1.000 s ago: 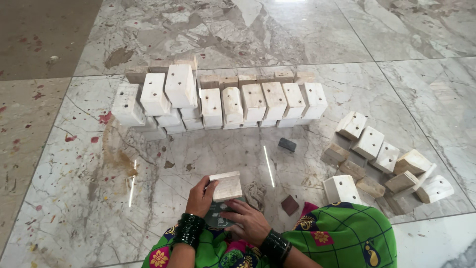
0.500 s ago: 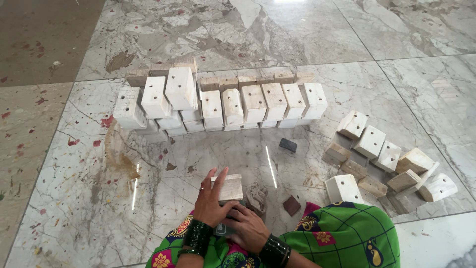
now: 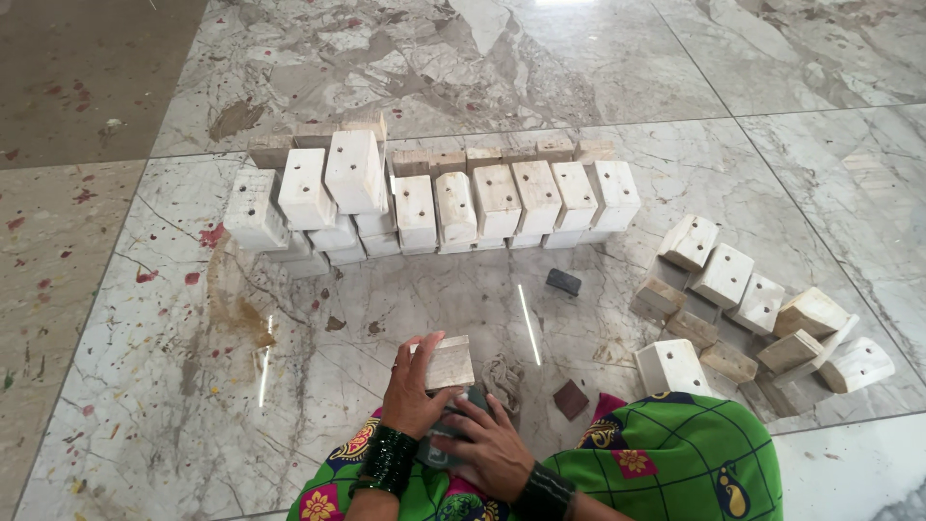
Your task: The person sits on the floor sanding small white wooden blocks one at a time. They hold a block against a round abrasive disc, rub the block's surfaces to smooth them, then set the finished block aside and pick up the next one, working through a row of blocks laid out on the floor.
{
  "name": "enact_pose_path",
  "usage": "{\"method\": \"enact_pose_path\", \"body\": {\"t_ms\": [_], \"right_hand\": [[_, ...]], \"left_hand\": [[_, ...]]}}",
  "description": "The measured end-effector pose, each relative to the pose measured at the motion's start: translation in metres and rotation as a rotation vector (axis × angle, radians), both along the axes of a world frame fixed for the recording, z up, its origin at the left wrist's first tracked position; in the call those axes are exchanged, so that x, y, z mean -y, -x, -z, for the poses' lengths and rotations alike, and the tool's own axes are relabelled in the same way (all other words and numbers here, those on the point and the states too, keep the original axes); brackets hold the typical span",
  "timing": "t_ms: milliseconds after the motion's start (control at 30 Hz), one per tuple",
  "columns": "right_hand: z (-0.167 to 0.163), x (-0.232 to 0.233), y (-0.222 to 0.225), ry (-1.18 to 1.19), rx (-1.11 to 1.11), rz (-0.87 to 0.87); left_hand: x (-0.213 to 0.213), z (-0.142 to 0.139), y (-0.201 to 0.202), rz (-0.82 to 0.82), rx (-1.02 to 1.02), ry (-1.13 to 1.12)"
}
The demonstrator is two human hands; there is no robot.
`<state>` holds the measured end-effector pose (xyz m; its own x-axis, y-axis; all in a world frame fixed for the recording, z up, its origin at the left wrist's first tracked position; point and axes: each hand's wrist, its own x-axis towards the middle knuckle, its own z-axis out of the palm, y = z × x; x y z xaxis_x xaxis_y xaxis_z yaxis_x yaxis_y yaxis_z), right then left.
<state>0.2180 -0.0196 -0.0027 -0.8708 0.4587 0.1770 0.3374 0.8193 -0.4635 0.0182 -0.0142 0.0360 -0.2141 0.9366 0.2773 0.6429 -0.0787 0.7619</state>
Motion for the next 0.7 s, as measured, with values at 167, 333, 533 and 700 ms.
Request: {"method": "enact_pose_path", "body": {"t_ms": [167, 333, 533, 700], "right_hand": [[-0.002, 0.003, -0.013, 0.099, 0.068, -0.030], [0.004, -0.003, 0.014, 0.024, 0.035, -0.007], [0.007, -0.006, -0.005, 0.030, 0.034, 0.015], [0.010, -0.033, -0.009, 0.062, 0.086, 0.214]], "left_hand": [[-0.005, -0.003, -0.003, 0.004, -0.006, 0.023], [-0.001, -0.003, -0.003, -0.070, -0.001, 0.096], [-0.002, 0.000, -0.010, -0.289, -0.141, -0.002], [-0.007, -0.006, -0.016, -0.195, -0.208, -0.098]]}}
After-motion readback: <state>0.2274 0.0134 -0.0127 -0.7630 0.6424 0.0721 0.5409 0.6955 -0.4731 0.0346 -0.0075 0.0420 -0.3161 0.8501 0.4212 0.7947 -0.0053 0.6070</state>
